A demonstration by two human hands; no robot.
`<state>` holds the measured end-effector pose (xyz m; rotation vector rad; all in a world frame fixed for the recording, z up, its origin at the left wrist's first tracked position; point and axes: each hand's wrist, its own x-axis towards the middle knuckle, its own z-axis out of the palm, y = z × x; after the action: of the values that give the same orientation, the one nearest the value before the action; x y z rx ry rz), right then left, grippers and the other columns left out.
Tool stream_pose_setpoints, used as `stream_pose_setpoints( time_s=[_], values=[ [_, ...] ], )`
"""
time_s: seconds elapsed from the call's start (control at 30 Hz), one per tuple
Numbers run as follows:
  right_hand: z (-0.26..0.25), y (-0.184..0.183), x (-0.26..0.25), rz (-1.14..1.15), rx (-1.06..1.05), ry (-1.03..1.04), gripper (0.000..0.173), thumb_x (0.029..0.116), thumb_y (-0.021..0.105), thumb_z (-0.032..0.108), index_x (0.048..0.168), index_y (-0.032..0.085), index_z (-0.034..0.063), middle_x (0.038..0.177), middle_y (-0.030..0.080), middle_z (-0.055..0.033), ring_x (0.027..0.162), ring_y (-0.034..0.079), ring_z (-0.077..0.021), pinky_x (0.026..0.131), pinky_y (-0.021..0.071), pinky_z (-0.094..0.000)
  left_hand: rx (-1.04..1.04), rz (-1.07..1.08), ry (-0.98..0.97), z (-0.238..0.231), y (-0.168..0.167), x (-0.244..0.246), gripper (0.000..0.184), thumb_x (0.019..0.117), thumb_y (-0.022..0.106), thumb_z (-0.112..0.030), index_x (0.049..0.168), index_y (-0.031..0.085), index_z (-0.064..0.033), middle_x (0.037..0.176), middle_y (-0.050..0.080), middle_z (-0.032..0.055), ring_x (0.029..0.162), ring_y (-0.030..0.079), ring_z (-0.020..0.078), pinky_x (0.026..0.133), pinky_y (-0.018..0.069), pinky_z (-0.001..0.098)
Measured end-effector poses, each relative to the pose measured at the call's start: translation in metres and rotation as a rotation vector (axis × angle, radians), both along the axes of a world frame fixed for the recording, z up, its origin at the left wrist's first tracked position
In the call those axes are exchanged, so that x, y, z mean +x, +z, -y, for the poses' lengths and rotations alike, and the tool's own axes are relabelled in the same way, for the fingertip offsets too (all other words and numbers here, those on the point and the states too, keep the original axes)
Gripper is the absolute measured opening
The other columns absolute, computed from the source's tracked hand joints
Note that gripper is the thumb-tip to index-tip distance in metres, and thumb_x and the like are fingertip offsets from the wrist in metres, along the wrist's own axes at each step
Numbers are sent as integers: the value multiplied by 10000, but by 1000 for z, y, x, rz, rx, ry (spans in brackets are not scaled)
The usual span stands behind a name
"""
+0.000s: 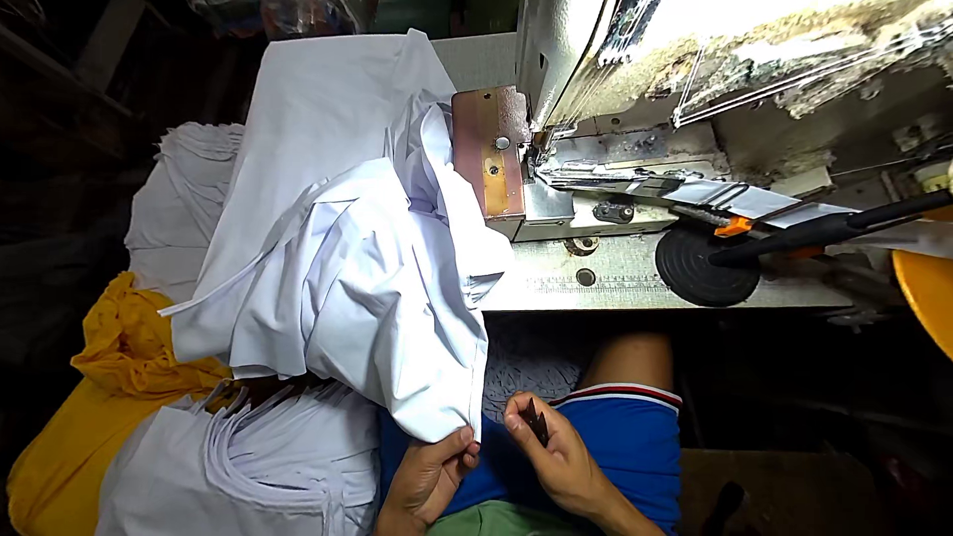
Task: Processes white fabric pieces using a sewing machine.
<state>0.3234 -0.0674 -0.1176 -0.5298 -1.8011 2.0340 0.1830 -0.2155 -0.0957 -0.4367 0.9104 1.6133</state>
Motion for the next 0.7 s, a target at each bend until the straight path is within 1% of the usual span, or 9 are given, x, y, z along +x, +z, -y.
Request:
stream_pose_setpoints(
  time_s=[0.07,0.1,0.2,0.27,0.3,0.37,0.47,0.6,0.7],
  values=[
    [1,1,-2,-4,47,6,160,1030,613,187,1086,698,64,896,634,3,709,550,-27,610,469,-168,-4,5,-8,-2,0,0,180,807,785,19,968,714,-16,835,721,117,678,698,139,673,608,267],
    [4,2,-3,-9,62,18,161,1011,642,177,1097,718,63,926,644,-2,725,555,-24,611,468,-159,-9,5,-11,-3,1,1,179,809,781,22,971,717,-19,829,725,119,679,702,139,675,609,269],
    [11,4,-7,-15,43,13,126,974,696,166,1035,734,62,896,644,-3,690,538,-16,568,440,-147,-27,-5,-11,-4,2,2,152,821,768,20,960,726,-22,800,727,115,670,703,135,671,607,263],
    [12,4,-9,-2,49,-5,117,971,703,177,1000,731,67,862,639,7,661,521,-11,549,421,-150,-41,-11,-7,-5,1,3,134,837,749,27,958,715,-18,788,718,113,653,693,131,654,602,258],
    [13,4,-9,6,84,-10,122,978,691,187,987,723,70,849,634,11,660,521,-9,551,422,-149,-48,-17,-3,-6,1,4,137,836,748,30,960,712,-17,787,718,114,652,692,132,653,602,259],
    [13,1,-9,12,194,14,137,1008,629,194,979,680,71,864,619,2,708,550,-21,603,465,-160,-57,-37,-1,-7,2,4,152,824,766,29,961,716,-17,791,721,115,652,694,135,655,603,261],
    [14,-1,-9,7,238,50,139,1034,551,178,998,626,65,895,582,-16,774,563,-45,671,489,-179,-23,-38,-42,-5,1,3,172,817,792,-1,971,723,-32,807,720,106,664,691,133,660,599,264],
    [4,0,-3,49,253,-33,153,1045,524,195,1021,621,80,892,573,4,743,542,-26,639,470,-166,34,-25,-58,1,2,1,188,788,824,-31,955,741,-58,784,715,86,643,679,117,638,586,252],
    [-12,-1,4,76,239,-176,140,1039,524,200,1023,615,95,883,574,20,671,517,-11,563,446,-160,65,-23,-73,7,0,-2,190,770,834,-36,938,752,-70,764,711,72,631,670,110,626,580,253]
  ],
)
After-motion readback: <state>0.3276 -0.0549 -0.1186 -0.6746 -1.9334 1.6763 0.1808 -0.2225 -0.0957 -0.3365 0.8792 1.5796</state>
